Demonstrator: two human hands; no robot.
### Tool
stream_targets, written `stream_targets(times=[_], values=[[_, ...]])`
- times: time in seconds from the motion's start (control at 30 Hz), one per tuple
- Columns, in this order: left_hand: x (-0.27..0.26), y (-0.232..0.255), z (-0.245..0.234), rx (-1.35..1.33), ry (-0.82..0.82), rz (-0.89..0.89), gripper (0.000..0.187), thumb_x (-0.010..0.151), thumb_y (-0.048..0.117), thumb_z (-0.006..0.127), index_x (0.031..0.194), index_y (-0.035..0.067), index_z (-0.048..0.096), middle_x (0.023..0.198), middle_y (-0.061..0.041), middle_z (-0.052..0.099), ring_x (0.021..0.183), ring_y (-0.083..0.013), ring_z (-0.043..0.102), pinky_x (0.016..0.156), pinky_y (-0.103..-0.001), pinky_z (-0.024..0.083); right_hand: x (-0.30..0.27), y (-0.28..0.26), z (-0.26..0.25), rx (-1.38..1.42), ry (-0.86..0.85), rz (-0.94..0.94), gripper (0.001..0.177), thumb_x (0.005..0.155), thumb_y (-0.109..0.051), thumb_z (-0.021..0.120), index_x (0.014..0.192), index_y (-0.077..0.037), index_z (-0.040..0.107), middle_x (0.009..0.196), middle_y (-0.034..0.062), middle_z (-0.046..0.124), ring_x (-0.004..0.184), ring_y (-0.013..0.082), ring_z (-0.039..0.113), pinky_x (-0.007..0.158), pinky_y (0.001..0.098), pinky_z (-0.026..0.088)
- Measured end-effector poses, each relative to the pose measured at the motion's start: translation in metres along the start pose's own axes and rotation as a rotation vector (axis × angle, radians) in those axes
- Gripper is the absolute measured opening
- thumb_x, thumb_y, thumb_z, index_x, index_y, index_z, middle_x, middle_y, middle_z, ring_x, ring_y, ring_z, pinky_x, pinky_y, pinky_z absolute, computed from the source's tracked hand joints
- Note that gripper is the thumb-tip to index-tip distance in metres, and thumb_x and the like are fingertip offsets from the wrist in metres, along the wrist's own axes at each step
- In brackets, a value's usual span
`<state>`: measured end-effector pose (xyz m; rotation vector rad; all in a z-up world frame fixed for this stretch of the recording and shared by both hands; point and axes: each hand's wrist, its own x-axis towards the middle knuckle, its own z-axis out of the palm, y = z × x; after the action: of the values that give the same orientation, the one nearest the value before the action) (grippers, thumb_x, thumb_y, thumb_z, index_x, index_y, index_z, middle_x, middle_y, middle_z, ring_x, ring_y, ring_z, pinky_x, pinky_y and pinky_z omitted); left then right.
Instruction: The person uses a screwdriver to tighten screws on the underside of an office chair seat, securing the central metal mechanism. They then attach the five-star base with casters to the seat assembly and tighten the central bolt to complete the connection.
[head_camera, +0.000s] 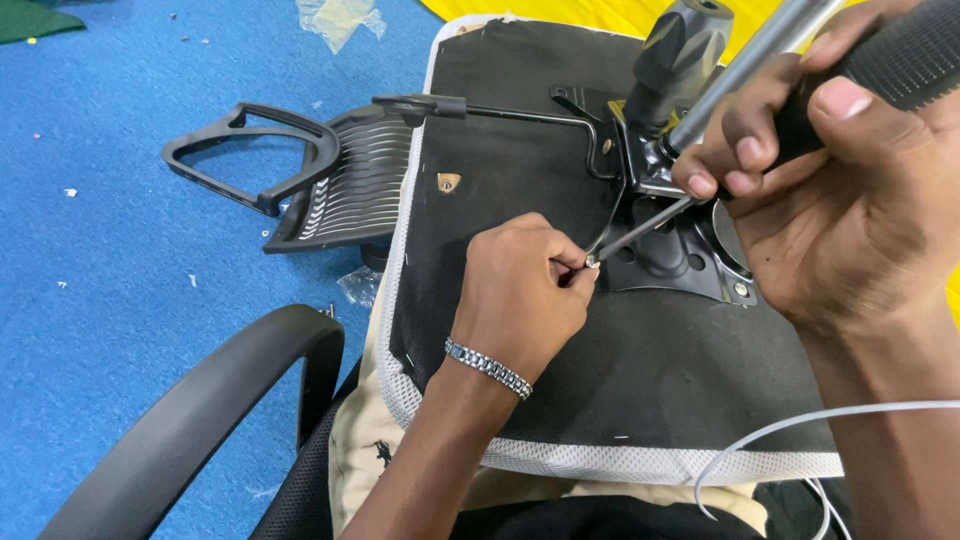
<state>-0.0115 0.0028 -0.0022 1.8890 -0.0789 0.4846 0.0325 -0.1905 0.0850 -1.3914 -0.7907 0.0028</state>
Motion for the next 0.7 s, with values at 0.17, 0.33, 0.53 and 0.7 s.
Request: stream_targets(times=[0.17,0.33,0.53,0.7], values=[[0.000,0.000,0.000,0.006,0.008,0.020,0.010,0.073,0.005,0.085,0.077,0.003,0.077,0.079,-0.008,0.071,0.061,-0.0171,0.073,0.055,-0.027,0.057,0.000,0.000,0.002,-0.008,-0.012,-0.003,0.011,0.113,-0.017,0.050,0.121,-0.009,0.047,0.083,0.0088,0.047,0.081,0.0149,0.051,0.080,0.0403,0.049],[0.001,0.004,-0.002,0.003,0.003,0.015,0.011,0.073,0.006,0.085,0.077,0.002,0.076,0.077,-0.008,0.070,0.059,-0.0169,0.070,0.054,-0.028,0.055,0.011,-0.002,0.008,0.104,-0.047,0.071,0.023,0.113,-0.026,0.054,0.128,-0.010,0.047,0.085,0.0098,0.049,0.078,0.0167,0.049,0.081,0.0381,0.046],[0.000,0.005,-0.001,0.013,0.008,0.001,0.019,0.070,0.012,0.090,0.075,0.001,0.075,0.075,-0.010,0.068,0.059,-0.0189,0.067,0.054,-0.030,0.054,0.020,-0.007,0.013,0.273,-0.152,0.145,0.037,0.117,-0.030,0.055,0.135,0.002,0.048,0.099,0.0136,0.055,0.091,0.0206,0.056,0.097,0.0441,0.050],[0.001,0.002,0.001,-0.040,0.004,0.049,0.011,0.075,0.008,0.085,0.079,0.002,0.076,0.078,-0.010,0.069,0.062,-0.0191,0.070,0.057,-0.030,0.055,0.036,-0.014,0.020,-0.158,-0.157,0.076,0.027,0.108,-0.017,0.062,0.127,0.001,0.055,0.108,0.0164,0.067,0.108,0.0303,0.073,0.103,0.0494,0.060]])
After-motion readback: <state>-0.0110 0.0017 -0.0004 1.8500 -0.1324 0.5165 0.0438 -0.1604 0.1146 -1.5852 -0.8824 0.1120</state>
